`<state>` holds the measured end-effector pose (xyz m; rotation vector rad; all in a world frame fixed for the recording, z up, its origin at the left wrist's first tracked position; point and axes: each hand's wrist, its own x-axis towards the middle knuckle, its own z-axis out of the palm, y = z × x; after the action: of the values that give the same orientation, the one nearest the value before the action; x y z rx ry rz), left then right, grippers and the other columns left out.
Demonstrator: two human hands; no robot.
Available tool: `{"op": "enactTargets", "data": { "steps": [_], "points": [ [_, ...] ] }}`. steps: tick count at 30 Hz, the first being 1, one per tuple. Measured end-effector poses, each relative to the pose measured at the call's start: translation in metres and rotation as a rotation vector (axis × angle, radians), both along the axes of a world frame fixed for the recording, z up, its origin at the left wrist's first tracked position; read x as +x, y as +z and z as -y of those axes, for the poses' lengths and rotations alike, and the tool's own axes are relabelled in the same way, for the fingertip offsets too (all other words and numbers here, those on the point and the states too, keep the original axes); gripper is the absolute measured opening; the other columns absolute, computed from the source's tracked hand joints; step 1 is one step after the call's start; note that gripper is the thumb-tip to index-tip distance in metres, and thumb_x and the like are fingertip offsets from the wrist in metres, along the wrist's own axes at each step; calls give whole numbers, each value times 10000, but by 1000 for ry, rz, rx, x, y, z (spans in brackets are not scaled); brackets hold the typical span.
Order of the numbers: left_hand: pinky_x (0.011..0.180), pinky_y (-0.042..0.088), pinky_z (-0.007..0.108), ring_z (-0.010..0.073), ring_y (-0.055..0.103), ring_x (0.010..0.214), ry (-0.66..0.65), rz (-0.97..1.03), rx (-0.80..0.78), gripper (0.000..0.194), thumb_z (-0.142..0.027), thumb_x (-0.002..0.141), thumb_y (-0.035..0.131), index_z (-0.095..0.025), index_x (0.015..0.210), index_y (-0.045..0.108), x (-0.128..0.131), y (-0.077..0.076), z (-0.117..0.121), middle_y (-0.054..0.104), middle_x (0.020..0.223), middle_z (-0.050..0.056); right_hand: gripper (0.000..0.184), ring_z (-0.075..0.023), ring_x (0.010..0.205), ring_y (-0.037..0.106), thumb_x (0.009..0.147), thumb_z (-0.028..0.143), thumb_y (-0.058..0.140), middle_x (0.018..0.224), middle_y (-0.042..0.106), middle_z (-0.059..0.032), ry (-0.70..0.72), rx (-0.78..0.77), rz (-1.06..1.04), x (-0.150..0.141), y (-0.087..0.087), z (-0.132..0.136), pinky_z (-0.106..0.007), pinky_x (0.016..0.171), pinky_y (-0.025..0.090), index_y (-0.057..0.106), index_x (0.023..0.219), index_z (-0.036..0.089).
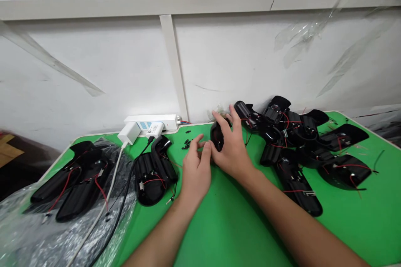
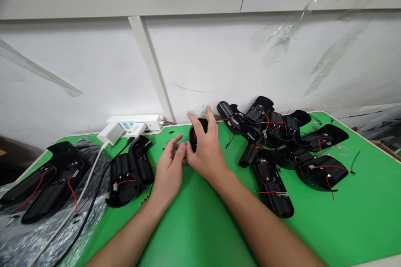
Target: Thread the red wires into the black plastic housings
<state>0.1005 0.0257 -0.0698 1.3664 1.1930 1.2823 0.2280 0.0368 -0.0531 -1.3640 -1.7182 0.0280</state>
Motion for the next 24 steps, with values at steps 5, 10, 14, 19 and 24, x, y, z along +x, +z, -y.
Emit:
{"op": "enactTargets", "data": {
  "steps": [5,10,14,19,24],
  "points": [
    [858,518,313,217,659,974,-27,120,-123,563,-506,928,630,-203,1398,570,-1,5,-7,698,1026,66,759,-319,1516,308,855,141,559,1693,47,-132,193,-37,-37,-5,4,6,-550,1173,386,325,1566,263],
    [1081,435,341,229,595,1234,-69,240,-86,423,-433,957,602,-204,1312,627,-1,8,-11,671,1245,74,727,-266,1545,253,846,120,527,1668,213,-132,364,-22,-127,-4,7,9,-490,1214,356,357,1548,201],
    [1011,470,307,206,619,1154,6,197,-81,434,-476,960,590,-202,1296,618,0,9,-10,674,1219,66,664,-227,1401,480,828,71,440,1501,503,-109,335,-59,-314,-1,4,2,-435,1117,483,433,1481,198],
    [657,531,260,163,650,735,38,187,-120,467,-554,926,611,-216,1248,591,1,11,-8,663,893,22,547,-191,1008,670,839,78,472,1181,670,-98,153,-31,-359,1,-3,-8,-381,960,565,532,1372,190],
    [512,496,234,159,642,614,52,237,-174,514,-602,885,638,-238,1237,548,1,12,-8,614,776,-4,347,-192,919,655,912,159,481,1026,687,-82,43,70,-360,4,2,-8,-342,846,560,639,1221,178]
  ]
}}
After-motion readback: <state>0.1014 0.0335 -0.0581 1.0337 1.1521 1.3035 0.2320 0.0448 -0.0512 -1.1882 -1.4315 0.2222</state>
